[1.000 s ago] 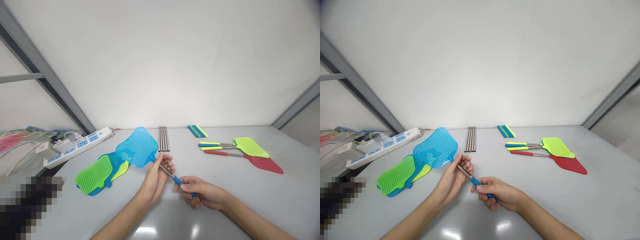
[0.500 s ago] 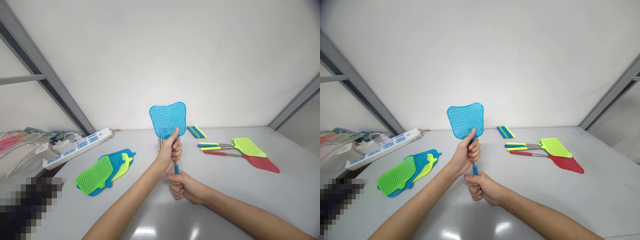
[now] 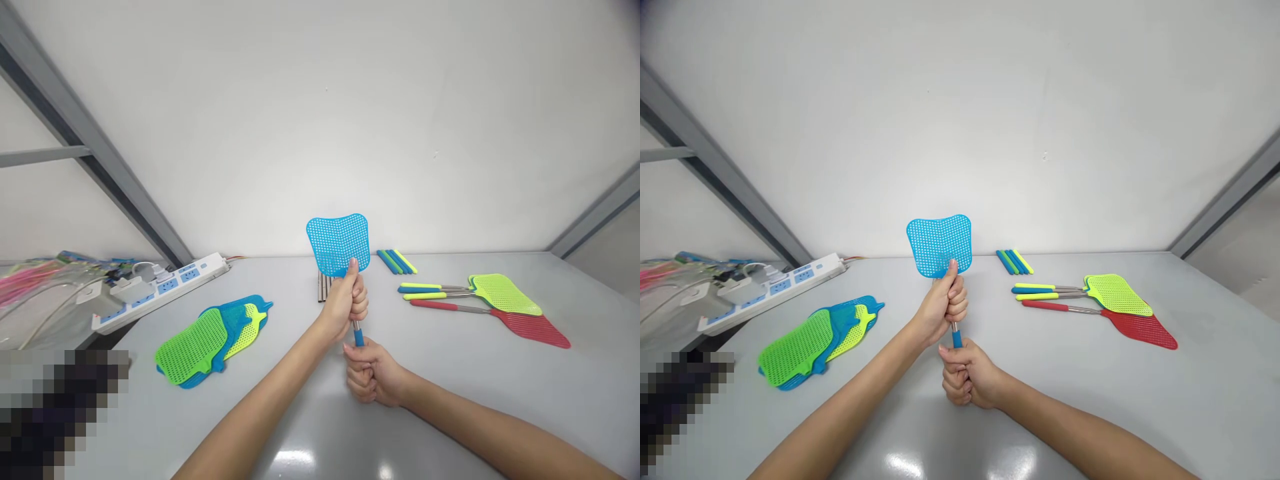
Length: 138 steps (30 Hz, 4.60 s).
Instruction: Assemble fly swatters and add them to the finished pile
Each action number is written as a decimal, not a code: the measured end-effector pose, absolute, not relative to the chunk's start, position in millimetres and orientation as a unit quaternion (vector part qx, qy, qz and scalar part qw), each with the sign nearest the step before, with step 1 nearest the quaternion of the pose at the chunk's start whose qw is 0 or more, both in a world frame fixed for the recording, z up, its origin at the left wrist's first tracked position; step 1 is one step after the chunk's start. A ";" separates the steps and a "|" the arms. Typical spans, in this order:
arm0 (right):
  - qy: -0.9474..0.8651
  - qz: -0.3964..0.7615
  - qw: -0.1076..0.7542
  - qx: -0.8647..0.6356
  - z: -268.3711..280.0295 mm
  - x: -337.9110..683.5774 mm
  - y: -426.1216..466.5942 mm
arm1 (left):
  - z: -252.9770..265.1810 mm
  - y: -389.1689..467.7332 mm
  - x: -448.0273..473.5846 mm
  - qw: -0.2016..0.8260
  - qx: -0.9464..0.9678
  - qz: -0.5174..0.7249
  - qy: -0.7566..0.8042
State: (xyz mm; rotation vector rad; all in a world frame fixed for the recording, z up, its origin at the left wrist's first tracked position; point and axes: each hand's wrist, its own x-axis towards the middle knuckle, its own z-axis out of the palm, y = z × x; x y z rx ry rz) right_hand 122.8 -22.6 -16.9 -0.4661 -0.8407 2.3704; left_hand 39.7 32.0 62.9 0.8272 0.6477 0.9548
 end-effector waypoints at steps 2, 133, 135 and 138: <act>-0.308 0.891 0.290 -0.164 -17.8 123.7 -22.3 | 62.1 32.7 42.7 0.759 0.384 0.435 0.295; -0.291 0.914 0.255 -0.123 -21.8 126.4 -19.3 | 39.8 13.3 35.1 0.764 0.326 0.513 0.217; -0.294 0.911 0.257 -0.133 -20.6 126.4 -19.3 | 39.4 13.0 34.4 0.767 0.320 0.513 0.214; -0.301 0.907 0.260 -0.141 -18.5 126.2 -19.6 | 38.7 12.4 32.8 0.770 0.313 0.515 0.210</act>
